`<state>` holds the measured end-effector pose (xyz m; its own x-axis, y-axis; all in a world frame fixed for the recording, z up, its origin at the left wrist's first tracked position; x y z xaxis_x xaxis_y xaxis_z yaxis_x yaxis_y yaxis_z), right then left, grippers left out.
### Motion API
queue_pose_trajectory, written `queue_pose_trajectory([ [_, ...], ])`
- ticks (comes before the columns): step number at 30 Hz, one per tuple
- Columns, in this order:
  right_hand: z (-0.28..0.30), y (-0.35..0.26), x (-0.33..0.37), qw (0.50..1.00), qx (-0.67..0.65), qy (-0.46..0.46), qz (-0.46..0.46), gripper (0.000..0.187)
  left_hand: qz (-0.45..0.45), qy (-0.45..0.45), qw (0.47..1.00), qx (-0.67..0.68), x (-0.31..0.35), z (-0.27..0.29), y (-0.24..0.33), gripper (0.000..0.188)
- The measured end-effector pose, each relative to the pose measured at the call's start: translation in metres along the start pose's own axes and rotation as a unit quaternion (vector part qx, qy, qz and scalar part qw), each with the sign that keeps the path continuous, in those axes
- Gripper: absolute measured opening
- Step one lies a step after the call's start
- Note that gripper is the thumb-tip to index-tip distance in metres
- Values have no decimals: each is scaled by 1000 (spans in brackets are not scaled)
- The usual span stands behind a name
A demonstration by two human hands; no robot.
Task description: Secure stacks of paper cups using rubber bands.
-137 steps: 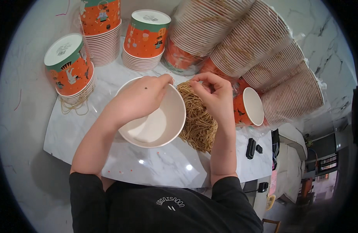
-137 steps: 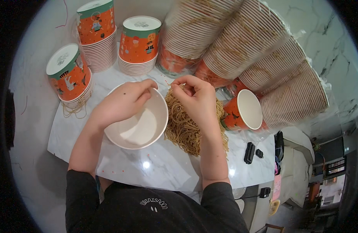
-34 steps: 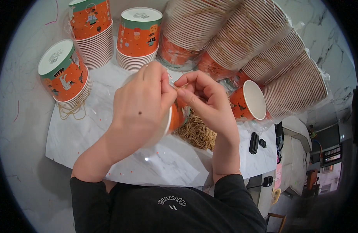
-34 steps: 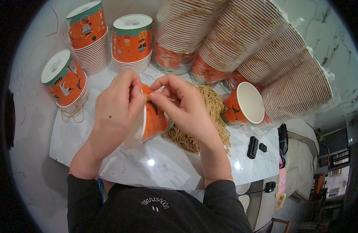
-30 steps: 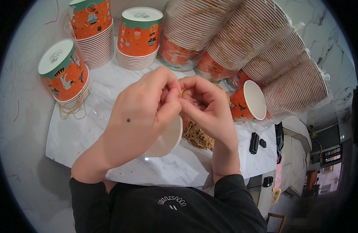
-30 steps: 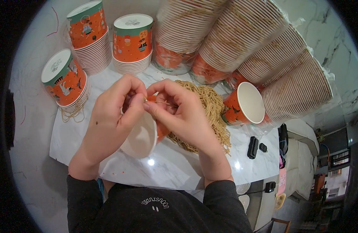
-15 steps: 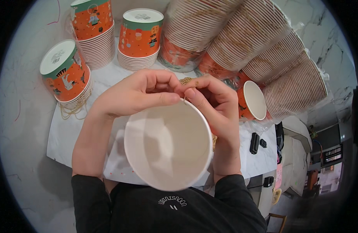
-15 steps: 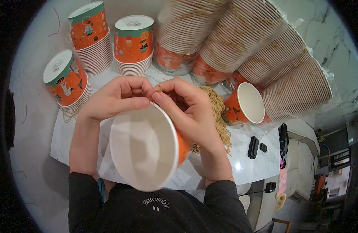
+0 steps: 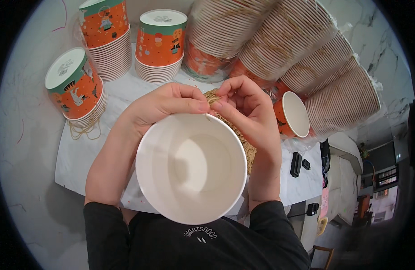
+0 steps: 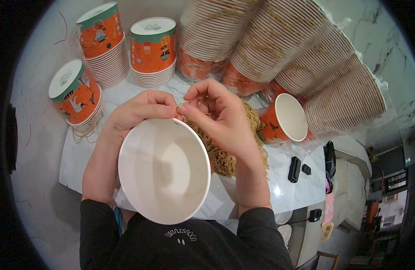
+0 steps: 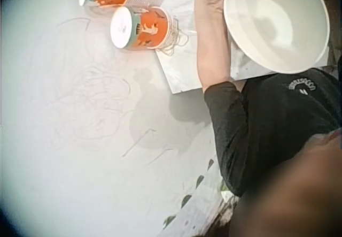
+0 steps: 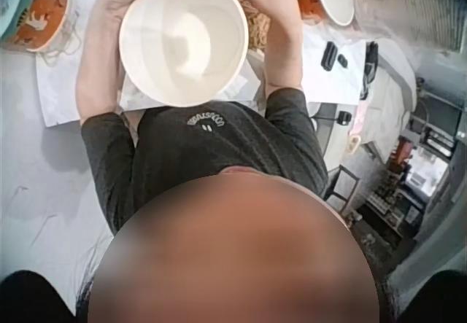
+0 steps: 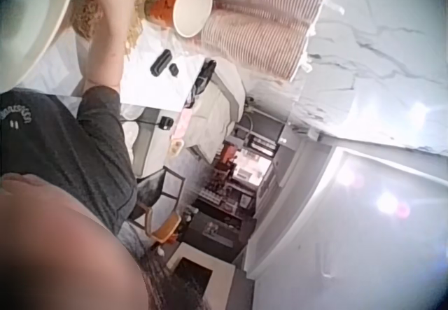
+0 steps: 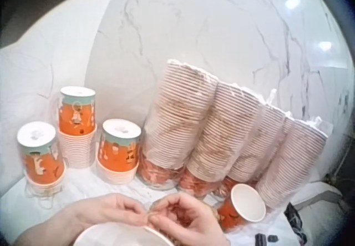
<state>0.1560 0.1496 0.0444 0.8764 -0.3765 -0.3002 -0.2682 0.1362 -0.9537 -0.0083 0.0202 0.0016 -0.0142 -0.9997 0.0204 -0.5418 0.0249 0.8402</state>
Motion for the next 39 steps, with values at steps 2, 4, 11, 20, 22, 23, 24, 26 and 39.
queue_pose_trajectory([
  [2, 11, -4, 0, 999, 30, -17, 16, 10, -15, 24, 1000, 1, 3, 3, 3, 13],
  [4, 29, -11, 3, 980, 168, -100, -32, 10, -20, 51, 998, -19, 7, 0, 7, 9],
  [11, 27, -20, 4, 885, 408, -54, 216, 21, -15, 104, 992, -69, 5, -6, 8, 9],
  [20, 15, 7, -13, 918, 314, -43, 239, 22, 3, 70, 998, -6, 2, -9, 1, 11],
  [22, 21, 9, -17, 923, 312, -68, 217, 18, 0, 63, 998, -8, 0, -4, 0, 11],
  [23, 23, 10, -19, 927, 309, -93, 193, 14, -2, 57, 998, -10, -1, -2, -1, 10],
  [24, 24, 11, -19, 927, 308, -93, 193, 14, -2, 57, 998, -9, 0, -2, -1, 10],
  [26, 24, 11, -20, 939, 286, -98, 162, 8, 9, 52, 998, -17, 0, -3, 1, 10],
  [39, 4, 21, -15, 898, 401, -1, 183, 10, -47, 158, 922, -351, -5, 3, -4, 18],
])
Point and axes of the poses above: each hand's wrist, its own x-axis away from the middle knuckle, its own z-axis out of the back of the hand, y = z × x, the point moved 1 cm from there along -x, towards the middle knuckle, and after that the axes turned 4 degrees about -x, right-handed, at the moved point
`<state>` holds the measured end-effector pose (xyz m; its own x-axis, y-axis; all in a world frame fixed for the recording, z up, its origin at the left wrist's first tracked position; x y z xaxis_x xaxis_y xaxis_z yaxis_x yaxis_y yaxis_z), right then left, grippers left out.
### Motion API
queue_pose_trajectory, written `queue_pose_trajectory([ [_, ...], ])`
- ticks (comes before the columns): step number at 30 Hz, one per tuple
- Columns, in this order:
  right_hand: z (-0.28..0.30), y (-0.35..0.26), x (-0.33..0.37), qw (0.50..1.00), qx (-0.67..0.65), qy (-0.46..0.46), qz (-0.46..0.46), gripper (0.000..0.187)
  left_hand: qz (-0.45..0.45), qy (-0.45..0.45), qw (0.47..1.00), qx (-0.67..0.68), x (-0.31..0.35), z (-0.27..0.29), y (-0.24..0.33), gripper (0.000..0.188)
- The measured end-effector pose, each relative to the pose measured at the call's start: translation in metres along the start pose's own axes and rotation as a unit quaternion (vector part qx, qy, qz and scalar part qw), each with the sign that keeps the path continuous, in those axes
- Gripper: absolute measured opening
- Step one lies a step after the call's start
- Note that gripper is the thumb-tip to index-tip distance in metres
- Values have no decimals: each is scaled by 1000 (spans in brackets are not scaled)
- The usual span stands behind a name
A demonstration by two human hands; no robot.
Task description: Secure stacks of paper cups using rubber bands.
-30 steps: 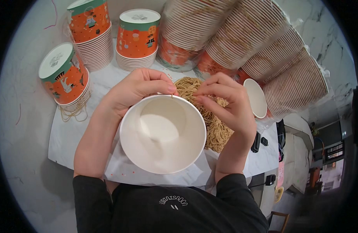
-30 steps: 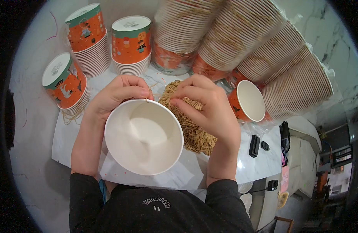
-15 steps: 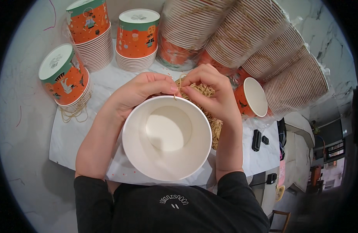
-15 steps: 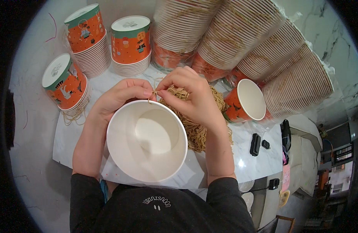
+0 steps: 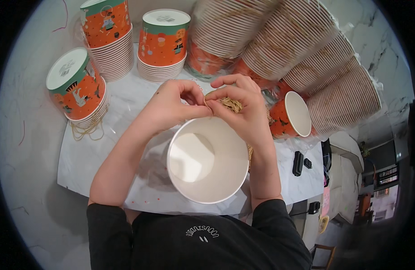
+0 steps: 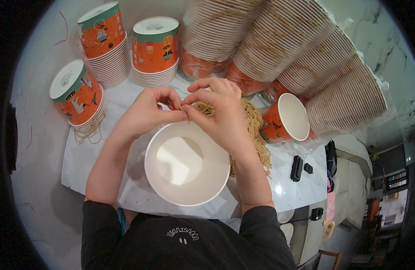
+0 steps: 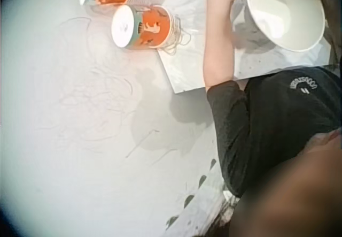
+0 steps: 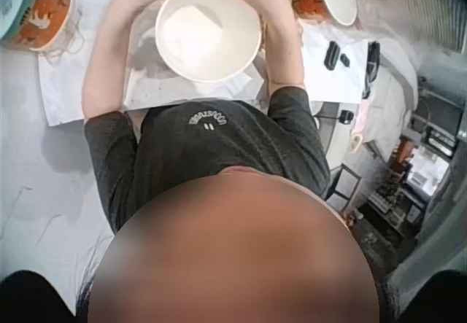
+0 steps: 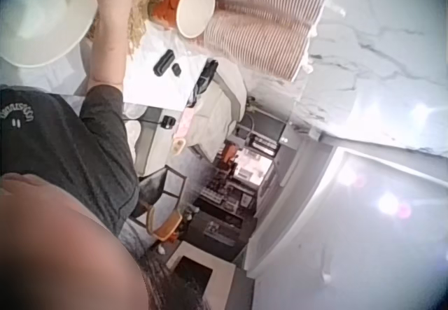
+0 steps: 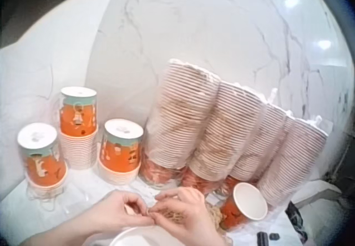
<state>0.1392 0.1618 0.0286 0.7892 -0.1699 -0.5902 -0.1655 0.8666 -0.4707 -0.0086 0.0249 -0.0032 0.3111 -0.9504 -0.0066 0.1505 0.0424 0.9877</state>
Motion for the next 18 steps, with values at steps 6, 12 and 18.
queue_pose_trajectory([
  [6, 1, 1, 4, 1000, 1, -4, -31, 11, -115, 112, 986, -37, -2, -3, 4, 33],
  [12, -1, 6, 2, 996, -27, -11, -84, 13, -57, -6, 998, 34, -4, 6, 0, 37],
  [18, -11, 19, 4, 983, -147, -37, -102, 16, -212, 58, 968, -124, -6, 5, 0, 16],
])
Point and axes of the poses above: each hand's wrist, its own x-axis away from the middle knuckle, its own z-axis out of the back of the hand, y = z × x, the point moved 1 cm from there along -x, towards the middle knuckle, and after that the axes turned 4 degrees about -x, right-handed, at the moved point
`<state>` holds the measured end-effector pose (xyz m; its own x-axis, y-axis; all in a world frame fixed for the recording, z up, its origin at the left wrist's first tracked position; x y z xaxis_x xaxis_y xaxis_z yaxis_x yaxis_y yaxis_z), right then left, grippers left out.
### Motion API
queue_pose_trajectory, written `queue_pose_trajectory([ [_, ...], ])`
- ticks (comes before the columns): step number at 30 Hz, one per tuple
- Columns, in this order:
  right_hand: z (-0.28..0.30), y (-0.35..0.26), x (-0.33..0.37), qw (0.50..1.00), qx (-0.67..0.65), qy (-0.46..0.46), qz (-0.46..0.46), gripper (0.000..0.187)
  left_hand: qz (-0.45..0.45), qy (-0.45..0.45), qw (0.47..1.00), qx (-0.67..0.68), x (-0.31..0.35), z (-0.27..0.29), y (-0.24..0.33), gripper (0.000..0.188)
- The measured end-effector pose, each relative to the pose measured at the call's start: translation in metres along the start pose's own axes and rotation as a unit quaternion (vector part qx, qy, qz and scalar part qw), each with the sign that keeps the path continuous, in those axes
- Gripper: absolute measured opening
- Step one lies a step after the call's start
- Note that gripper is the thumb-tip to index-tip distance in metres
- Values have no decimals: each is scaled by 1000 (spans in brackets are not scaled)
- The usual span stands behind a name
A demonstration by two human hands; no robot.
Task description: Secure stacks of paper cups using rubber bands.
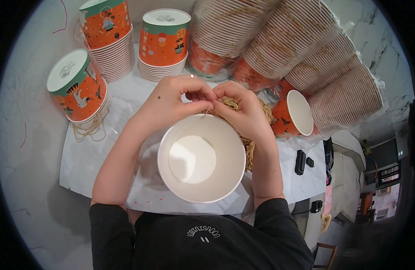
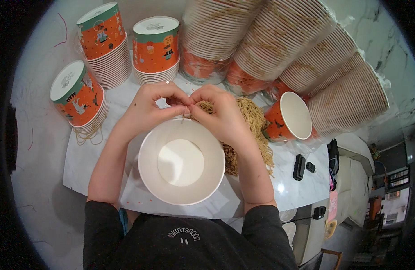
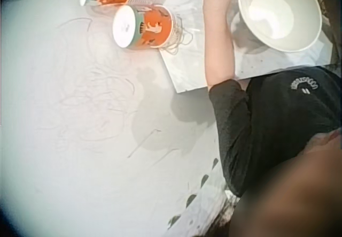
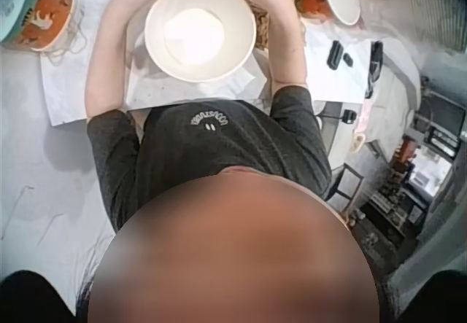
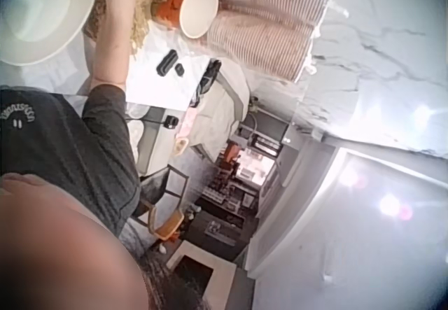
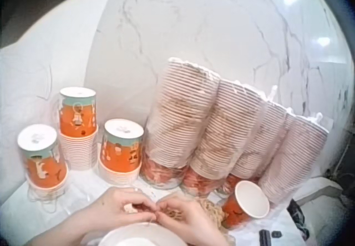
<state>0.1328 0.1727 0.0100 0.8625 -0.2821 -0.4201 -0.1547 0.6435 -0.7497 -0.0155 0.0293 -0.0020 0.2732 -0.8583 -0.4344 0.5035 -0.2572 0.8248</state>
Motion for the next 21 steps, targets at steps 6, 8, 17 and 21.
queue_pose_trajectory([
  [6, -1, -9, 0, 998, -14, -9, -59, 16, -39, 26, 998, -33, 3, 4, -2, 8],
  [8, -3, -12, 2, 999, -15, -14, -43, 16, -41, 12, 999, -19, 2, 6, -2, 6],
  [17, -9, -21, 4, 992, -54, -87, -71, 14, 145, -138, 962, 185, 2, 10, -17, 7],
  [21, -12, -20, 4, 990, -73, -83, -83, 14, 181, -132, 948, 228, 3, 11, -12, 10],
])
Point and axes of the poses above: each hand's wrist, its own x-axis away from the middle knuckle, its own z-axis out of the back of the hand, y = z × x, the point moved 1 cm from there along -x, towards the middle knuckle, and after that the axes turned 4 degrees about -x, right-handed, at the moved point
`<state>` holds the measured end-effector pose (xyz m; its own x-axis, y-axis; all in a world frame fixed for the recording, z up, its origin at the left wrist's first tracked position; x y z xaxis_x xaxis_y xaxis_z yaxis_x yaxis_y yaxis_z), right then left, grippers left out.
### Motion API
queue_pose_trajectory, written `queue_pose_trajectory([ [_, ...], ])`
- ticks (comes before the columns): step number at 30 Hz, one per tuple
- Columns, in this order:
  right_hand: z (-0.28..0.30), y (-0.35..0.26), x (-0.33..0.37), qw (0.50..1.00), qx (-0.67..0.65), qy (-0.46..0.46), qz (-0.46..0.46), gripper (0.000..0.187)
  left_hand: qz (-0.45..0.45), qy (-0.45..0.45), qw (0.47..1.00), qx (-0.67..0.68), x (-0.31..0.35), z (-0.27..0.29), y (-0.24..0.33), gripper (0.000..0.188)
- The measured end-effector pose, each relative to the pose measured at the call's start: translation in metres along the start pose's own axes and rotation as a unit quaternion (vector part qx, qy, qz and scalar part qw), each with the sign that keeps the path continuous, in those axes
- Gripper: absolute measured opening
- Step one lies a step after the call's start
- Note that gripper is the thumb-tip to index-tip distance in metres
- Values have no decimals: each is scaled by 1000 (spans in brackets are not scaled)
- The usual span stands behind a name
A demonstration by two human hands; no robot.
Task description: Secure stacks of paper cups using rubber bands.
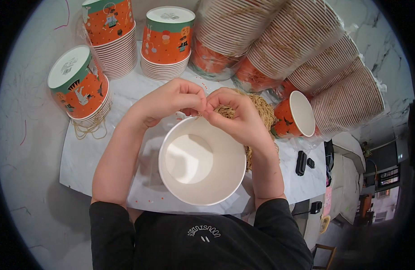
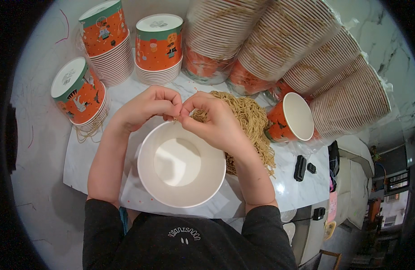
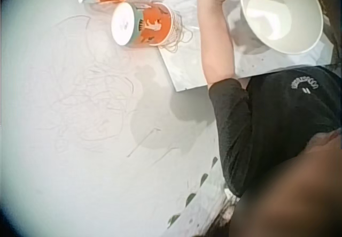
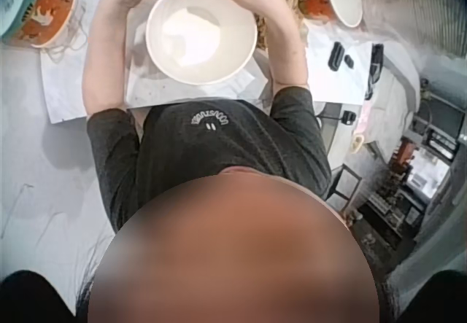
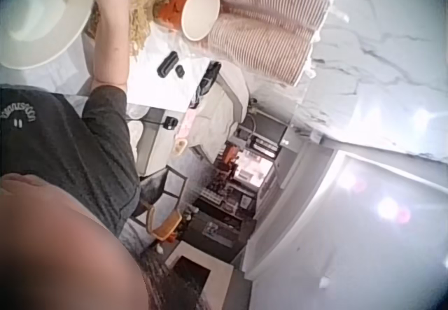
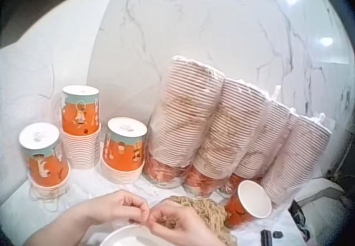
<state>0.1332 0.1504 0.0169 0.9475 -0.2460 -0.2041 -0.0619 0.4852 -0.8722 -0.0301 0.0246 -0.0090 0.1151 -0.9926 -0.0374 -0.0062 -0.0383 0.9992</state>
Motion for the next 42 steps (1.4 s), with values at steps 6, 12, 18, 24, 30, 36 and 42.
queue_pose_trajectory([
  [6, -3, 5, 0, 997, 12, 61, 50, 13, 71, 40, 996, 47, -2, -3, -1, 15],
  [12, -9, -16, 8, 983, 77, 142, 86, 12, 82, 88, 987, 105, 0, -10, -2, 17],
  [18, -16, -27, 20, 946, 214, 211, 120, 10, 92, 89, 987, 101, 2, -13, 5, 16],
  [24, -19, -31, 26, 944, 215, 207, 140, 13, 97, 98, 985, 104, 5, -10, 8, 16],
  [30, -13, -29, 26, 935, 257, 197, 143, 16, 75, 96, 989, 88, 4, -13, 10, 17],
  [36, -5, -20, 21, 969, 153, 165, 98, 16, 53, 75, 993, 78, 2, -8, 2, 16],
  [42, -4, -18, 18, 979, 90, 167, 80, 14, 39, 62, 996, 43, 2, -9, 5, 14],
])
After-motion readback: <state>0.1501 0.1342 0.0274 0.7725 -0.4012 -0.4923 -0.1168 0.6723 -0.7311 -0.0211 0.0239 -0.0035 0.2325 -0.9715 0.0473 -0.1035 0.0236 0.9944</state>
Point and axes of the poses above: each hand's wrist, its own x-axis away from the middle knuckle, its own z-axis out of the back of the hand, y = z × x, the point moved 1 cm from there along -x, towards the middle knuckle, and after that the axes turned 4 degrees about -x, right-handed, at the moved point
